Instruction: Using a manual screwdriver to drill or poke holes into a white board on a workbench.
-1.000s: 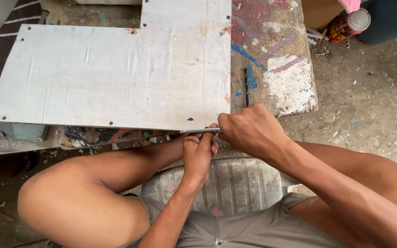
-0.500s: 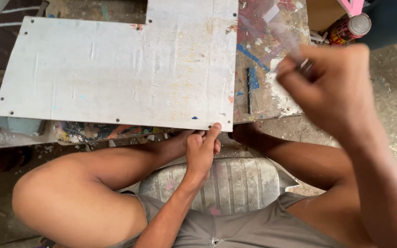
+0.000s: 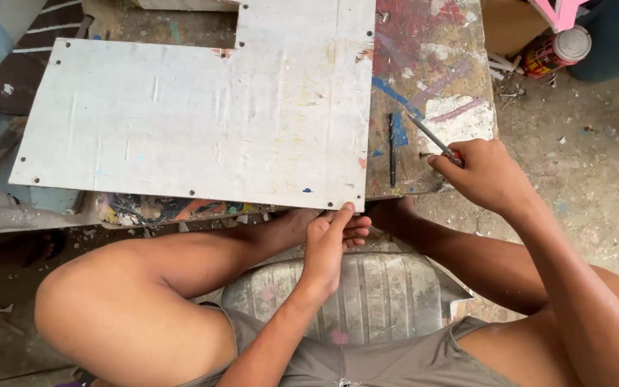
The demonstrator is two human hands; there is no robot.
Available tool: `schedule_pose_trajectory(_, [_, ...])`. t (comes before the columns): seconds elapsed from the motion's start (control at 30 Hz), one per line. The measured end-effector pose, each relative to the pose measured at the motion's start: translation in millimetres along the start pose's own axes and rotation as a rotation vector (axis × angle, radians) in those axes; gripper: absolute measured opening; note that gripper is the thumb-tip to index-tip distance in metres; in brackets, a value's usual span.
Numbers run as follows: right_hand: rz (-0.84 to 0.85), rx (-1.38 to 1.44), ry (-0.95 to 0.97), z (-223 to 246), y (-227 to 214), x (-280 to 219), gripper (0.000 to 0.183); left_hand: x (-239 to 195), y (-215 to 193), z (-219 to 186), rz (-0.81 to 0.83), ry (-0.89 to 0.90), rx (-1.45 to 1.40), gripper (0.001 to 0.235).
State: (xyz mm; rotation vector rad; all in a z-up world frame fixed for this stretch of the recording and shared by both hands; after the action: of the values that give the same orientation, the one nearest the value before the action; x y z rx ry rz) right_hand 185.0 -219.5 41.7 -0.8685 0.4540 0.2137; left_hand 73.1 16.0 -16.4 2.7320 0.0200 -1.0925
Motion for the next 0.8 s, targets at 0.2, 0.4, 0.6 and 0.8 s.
schedule_pose_trajectory(0.2, [-0.068,0.048,0.117,-7.7,-30.4,-7.1,0.055,0.5,6.5,9.3,0.015,-0.009,0.147,0.032])
schedule_pose_trajectory(0.4, [-0.174,0.131,-0.162,4.0,-31.2,0.4,0.025,-3.1,13.5,9.1,0.05,0.001,0.231,0.039])
schedule_pose_trajectory(0.6, [-0.163,-0.067,-0.19,11.9,-22.6,1.2,0.048,-0.4,11.5,11.8,0.061,-0.03,0.149,0.033])
schedule_pose_trajectory(0.8, [-0.162,-0.038,-0.224,-0.3,-24.1,4.9,0.035,-14.5,24.5,0.8,0.229,-0.044,0.342,0.02])
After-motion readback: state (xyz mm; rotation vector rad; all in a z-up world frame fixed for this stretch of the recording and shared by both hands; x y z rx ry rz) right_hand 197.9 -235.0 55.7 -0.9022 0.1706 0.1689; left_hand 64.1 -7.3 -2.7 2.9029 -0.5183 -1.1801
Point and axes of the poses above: each hand's wrist, its own x-axis towards the middle knuckle, its own y-axis out of the palm, z = x × y, the point moved 8 cm from there along x, towards the middle knuckle, and after that the axes turned 14 degrees about x, right-handed, at the moved point
